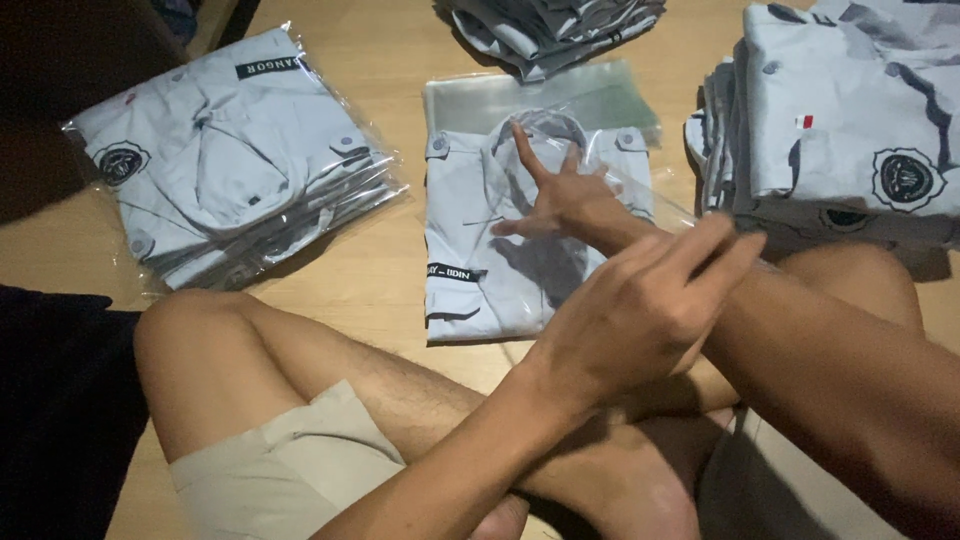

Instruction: The person folds a light grey short-sleeved shirt and places it into a clear plastic bag. They smooth the shirt inside the bag and seal it, then place the packaged shirt on a stack of similar items.

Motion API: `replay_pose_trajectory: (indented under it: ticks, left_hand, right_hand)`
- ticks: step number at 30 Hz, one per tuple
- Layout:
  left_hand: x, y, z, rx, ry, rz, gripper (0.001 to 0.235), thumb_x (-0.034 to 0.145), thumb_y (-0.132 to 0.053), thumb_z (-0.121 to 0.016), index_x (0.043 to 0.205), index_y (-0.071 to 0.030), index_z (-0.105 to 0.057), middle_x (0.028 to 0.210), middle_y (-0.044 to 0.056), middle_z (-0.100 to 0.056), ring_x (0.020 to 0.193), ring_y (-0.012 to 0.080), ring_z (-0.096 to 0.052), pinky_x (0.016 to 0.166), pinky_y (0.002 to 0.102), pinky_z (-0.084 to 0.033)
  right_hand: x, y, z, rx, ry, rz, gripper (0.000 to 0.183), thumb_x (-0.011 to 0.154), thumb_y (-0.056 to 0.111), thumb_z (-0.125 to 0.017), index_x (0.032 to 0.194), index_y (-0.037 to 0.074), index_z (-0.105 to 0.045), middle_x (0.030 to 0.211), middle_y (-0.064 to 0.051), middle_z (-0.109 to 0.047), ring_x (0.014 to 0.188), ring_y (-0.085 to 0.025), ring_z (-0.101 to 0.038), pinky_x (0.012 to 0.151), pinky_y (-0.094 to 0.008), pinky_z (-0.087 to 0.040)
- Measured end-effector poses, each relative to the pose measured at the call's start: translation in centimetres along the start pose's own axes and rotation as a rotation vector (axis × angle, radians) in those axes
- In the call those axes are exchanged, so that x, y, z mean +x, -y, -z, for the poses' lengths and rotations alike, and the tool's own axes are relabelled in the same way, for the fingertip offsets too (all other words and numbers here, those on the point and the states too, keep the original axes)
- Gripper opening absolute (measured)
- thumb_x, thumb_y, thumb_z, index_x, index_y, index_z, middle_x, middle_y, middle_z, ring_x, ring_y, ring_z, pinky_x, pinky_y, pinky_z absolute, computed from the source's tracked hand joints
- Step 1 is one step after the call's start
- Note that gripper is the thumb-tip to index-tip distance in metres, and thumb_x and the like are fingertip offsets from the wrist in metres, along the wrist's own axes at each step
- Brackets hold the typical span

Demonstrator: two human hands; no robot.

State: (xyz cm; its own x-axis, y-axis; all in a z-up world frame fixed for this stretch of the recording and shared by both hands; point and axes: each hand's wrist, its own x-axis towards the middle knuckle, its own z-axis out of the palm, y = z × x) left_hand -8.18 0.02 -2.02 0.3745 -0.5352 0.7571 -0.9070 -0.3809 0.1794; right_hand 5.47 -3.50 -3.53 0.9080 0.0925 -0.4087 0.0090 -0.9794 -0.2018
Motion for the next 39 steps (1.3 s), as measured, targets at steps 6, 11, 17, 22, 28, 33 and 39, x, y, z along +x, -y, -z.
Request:
replay_pose_trajectory:
  ticks: [6, 11, 17, 22, 28, 33, 39]
  left_hand:
    - [3.3, 0.9, 4.3, 0.172, -0.155, 0.006, 0.020, 0.099, 0.001, -0.053, 0.119, 0.000, -0.053, 0.107, 0.015, -0.052, 0.073, 0.0352, -0.054, 0.073, 0.047, -0.046]
    - [1.8, 0.5, 4.5, 0.307, -0.141, -0.115, 0.021, 0.107, -0.002, -0.049, 0.122, -0.002, -0.064, 0.118, 0.010, -0.064, 0.092, 0.0218, -0.068, 0.079, 0.034, -0.048]
    - [0.8, -0.1, 4.5, 0.178, -0.083, -0.101, 0.027, 0.104, -0.014, -0.055, 0.124, 0.000, -0.065, 0.111, 0.011, -0.064, 0.091, 0.0271, -0.066, 0.081, 0.042, -0.044]
    - [-2.8, 6.1, 4.9, -0.160, -0.074, -0.034, 0.043, 0.097, -0.047, -0.064, 0.130, -0.019, -0.062, 0.124, 0.012, -0.070, 0.114, 0.0373, -0.071, 0.109, 0.049, -0.049]
    - [-9.6, 17.5, 5.9, 0.051, -1.059, 1.674, 0.060, 0.083, -0.066, -0.048, 0.116, -0.016, -0.041, 0.125, 0.013, -0.065, 0.112, 0.0386, -0.063, 0.090, 0.052, -0.042]
    - [-10.5, 17.4, 5.1, -1.102, -0.591, 1.431, 0.093, 0.098, -0.032, -0.064, 0.164, -0.018, 0.000, 0.162, 0.020, -0.034, 0.141, 0.0440, -0.049, 0.112, 0.067, -0.040]
    - [-11.1, 20.3, 5.2, -1.214, -0.681, 1.361, 0.067, 0.094, -0.016, -0.061, 0.154, -0.018, -0.032, 0.153, 0.013, -0.049, 0.141, 0.0383, -0.050, 0.109, 0.071, -0.042]
  right_hand:
    - [8.4, -2.5, -3.6, -0.092, -0.433, 0.349, 0.058, 0.105, 0.043, -0.034, 0.152, 0.008, -0.034, 0.120, -0.016, -0.069, 0.109, -0.043, -0.064, 0.089, -0.070, -0.041]
    - [4.1, -0.3, -0.5, 0.004, -0.394, 0.300, 0.097, 0.090, 0.077, -0.037, 0.157, 0.028, 0.013, 0.171, -0.025, -0.011, 0.153, -0.049, -0.017, 0.113, -0.077, -0.012]
    - [2.0, 1.4, 1.1, -0.030, -0.452, 0.167, 0.120, 0.080, 0.100, -0.046, 0.159, 0.039, 0.021, 0.160, -0.043, 0.014, 0.149, -0.065, -0.005, 0.115, -0.077, -0.004]
    - [1.1, 1.9, 2.0, -0.044, -0.677, 0.237, 0.095, 0.094, 0.087, -0.042, 0.163, 0.034, -0.004, 0.166, -0.025, -0.030, 0.149, -0.054, -0.022, 0.111, -0.075, -0.006]
    - [-0.4, 0.0, 1.2, 0.171, -0.779, 0.361, 0.070, 0.093, 0.077, -0.040, 0.149, 0.035, -0.045, 0.155, -0.027, -0.043, 0.144, -0.043, -0.037, 0.106, -0.072, -0.020]
    - [5.7, -3.7, -4.3, -0.298, -0.338, 0.287, 0.093, 0.078, 0.099, -0.038, 0.156, 0.049, -0.038, 0.166, -0.024, -0.021, 0.144, -0.068, -0.015, 0.096, -0.095, -0.009]
    - [2.2, -2.3, -3.2, -0.077, -0.459, 0.502, 0.092, 0.097, 0.027, -0.061, 0.165, 0.043, -0.001, 0.161, -0.028, -0.026, 0.145, -0.062, -0.025, 0.108, -0.084, -0.016]
